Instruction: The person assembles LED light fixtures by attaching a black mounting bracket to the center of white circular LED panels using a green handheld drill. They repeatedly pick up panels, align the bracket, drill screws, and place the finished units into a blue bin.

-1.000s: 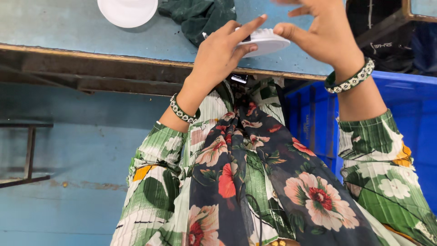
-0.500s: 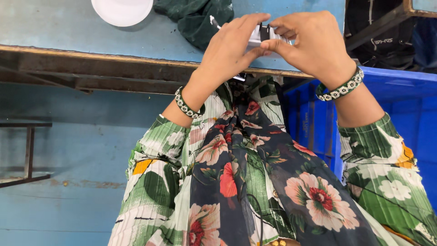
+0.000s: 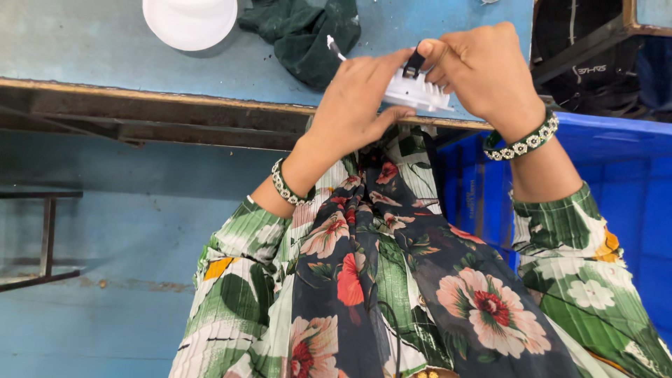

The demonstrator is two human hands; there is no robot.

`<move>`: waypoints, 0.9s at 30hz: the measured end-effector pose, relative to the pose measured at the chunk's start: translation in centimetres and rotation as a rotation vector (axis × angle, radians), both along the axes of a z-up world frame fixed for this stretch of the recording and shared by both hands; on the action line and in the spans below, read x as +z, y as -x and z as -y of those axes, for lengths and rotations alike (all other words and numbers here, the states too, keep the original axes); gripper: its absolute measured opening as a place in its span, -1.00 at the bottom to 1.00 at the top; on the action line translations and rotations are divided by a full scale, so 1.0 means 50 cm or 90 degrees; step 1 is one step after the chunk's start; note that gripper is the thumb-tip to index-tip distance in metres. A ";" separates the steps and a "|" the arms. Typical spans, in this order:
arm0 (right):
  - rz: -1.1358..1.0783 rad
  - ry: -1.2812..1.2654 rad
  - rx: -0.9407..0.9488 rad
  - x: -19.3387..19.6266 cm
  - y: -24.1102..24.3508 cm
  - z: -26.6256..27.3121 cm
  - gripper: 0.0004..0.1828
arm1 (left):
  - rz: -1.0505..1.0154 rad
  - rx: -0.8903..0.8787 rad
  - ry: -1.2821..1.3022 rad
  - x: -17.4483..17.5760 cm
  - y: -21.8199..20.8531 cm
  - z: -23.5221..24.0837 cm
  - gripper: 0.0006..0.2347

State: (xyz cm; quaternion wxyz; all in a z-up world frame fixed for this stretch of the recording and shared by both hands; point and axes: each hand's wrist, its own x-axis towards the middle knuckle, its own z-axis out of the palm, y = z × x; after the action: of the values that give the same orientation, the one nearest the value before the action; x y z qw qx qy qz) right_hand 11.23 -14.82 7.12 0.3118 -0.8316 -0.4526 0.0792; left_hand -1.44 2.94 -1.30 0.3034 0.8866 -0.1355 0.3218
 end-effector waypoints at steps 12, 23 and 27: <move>0.102 0.016 0.021 -0.015 0.017 0.016 -0.67 | -0.009 -0.021 0.029 -0.007 0.023 0.011 -0.36; 0.123 0.009 0.003 -0.035 0.030 0.015 -0.78 | -0.022 0.076 -0.091 -0.003 0.033 0.021 -0.20; 0.079 0.007 0.005 -0.044 0.035 0.010 -0.75 | -0.054 0.111 -0.134 -0.005 0.038 0.029 -0.13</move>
State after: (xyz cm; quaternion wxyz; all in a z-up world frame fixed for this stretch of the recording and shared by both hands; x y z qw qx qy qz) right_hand 9.46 -15.30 4.94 0.2786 -0.8348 -0.4738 0.0312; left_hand -3.32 1.51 -1.57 0.1851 0.9348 -0.0779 0.2929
